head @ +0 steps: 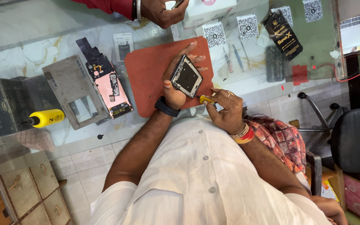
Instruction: The person uses a metal tool to pry and adjust internal components of a disassembled smartphone on a red mat. They then apply adhesive from a yellow bottle along the inner frame edges of the phone chassis. The task remains in progress as the clip ends.
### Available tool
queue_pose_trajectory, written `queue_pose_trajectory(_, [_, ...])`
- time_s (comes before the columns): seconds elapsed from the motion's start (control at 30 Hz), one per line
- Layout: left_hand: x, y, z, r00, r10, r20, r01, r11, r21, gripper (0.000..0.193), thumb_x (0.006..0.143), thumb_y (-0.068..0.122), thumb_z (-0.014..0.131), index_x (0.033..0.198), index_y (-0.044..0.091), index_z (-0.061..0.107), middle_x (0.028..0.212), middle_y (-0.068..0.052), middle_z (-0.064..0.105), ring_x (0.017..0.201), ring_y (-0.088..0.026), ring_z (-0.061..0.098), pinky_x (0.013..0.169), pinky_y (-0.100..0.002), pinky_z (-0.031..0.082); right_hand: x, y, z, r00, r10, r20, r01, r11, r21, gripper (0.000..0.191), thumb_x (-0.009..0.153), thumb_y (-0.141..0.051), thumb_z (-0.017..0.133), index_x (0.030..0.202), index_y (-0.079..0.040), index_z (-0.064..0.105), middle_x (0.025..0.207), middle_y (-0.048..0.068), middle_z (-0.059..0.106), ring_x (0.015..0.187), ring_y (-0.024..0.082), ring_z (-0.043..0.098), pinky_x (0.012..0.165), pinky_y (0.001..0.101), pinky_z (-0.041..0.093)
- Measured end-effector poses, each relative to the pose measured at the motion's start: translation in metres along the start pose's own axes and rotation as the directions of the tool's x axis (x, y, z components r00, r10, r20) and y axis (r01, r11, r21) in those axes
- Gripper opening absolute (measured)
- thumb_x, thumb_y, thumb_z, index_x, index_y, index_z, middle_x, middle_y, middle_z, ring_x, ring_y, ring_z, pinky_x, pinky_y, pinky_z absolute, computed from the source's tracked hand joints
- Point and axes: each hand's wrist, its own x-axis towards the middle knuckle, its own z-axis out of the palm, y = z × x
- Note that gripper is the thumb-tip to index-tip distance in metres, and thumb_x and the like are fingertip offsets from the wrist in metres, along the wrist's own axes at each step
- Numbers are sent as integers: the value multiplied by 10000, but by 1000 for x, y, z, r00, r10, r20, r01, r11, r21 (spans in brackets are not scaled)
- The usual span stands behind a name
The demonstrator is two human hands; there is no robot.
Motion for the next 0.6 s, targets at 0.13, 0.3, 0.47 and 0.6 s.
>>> queue_pose_trajectory(0.13, [0, 0, -1, 1000, -2, 8, 2, 1000, 1, 1035, 886, 856, 515, 1431, -24, 523, 1651, -231, 396, 1304, -294, 606, 994, -462, 607, 0, 0, 1, 999, 12, 33, -13, 999, 45, 100, 825, 21, 785, 909, 10, 733, 829, 144, 722, 817, 291, 744, 943, 416, 621])
queue_pose_trajectory(0.3, [1, -1, 0, 1000, 2, 1, -2, 1000, 4, 1041, 887, 856, 513, 1436, -29, 519, 1648, -232, 399, 1298, -292, 607, 996, -460, 605, 0, 4, 0, 1000, -16, 15, 15, 1000, 27, 119, 819, 12, 790, 928, 11, 741, 838, 144, 720, 890, 322, 755, 916, 405, 608])
queue_pose_trajectory(0.47, [1, -2, 1, 1000, 1, -6, -1, 1000, -21, 1036, 881, 848, 533, 1435, -27, 519, 1652, -231, 394, 1302, -293, 603, 1001, -464, 600, 1, 7, 0, 1000, -4, -8, 4, 999, -36, 109, 836, 5, 787, 938, -3, 748, 878, 143, 739, 930, 333, 764, 864, 383, 596])
queue_pose_trajectory(0.6, [0, -3, 0, 1000, -9, -17, 8, 999, -42, 1046, 872, 849, 550, 1435, -32, 524, 1657, -234, 388, 1300, -293, 597, 1001, -476, 598, 2, 6, 0, 1000, -1, -15, 0, 1000, -28, 101, 847, 1, 794, 935, -4, 746, 868, 143, 737, 900, 319, 757, 876, 386, 604])
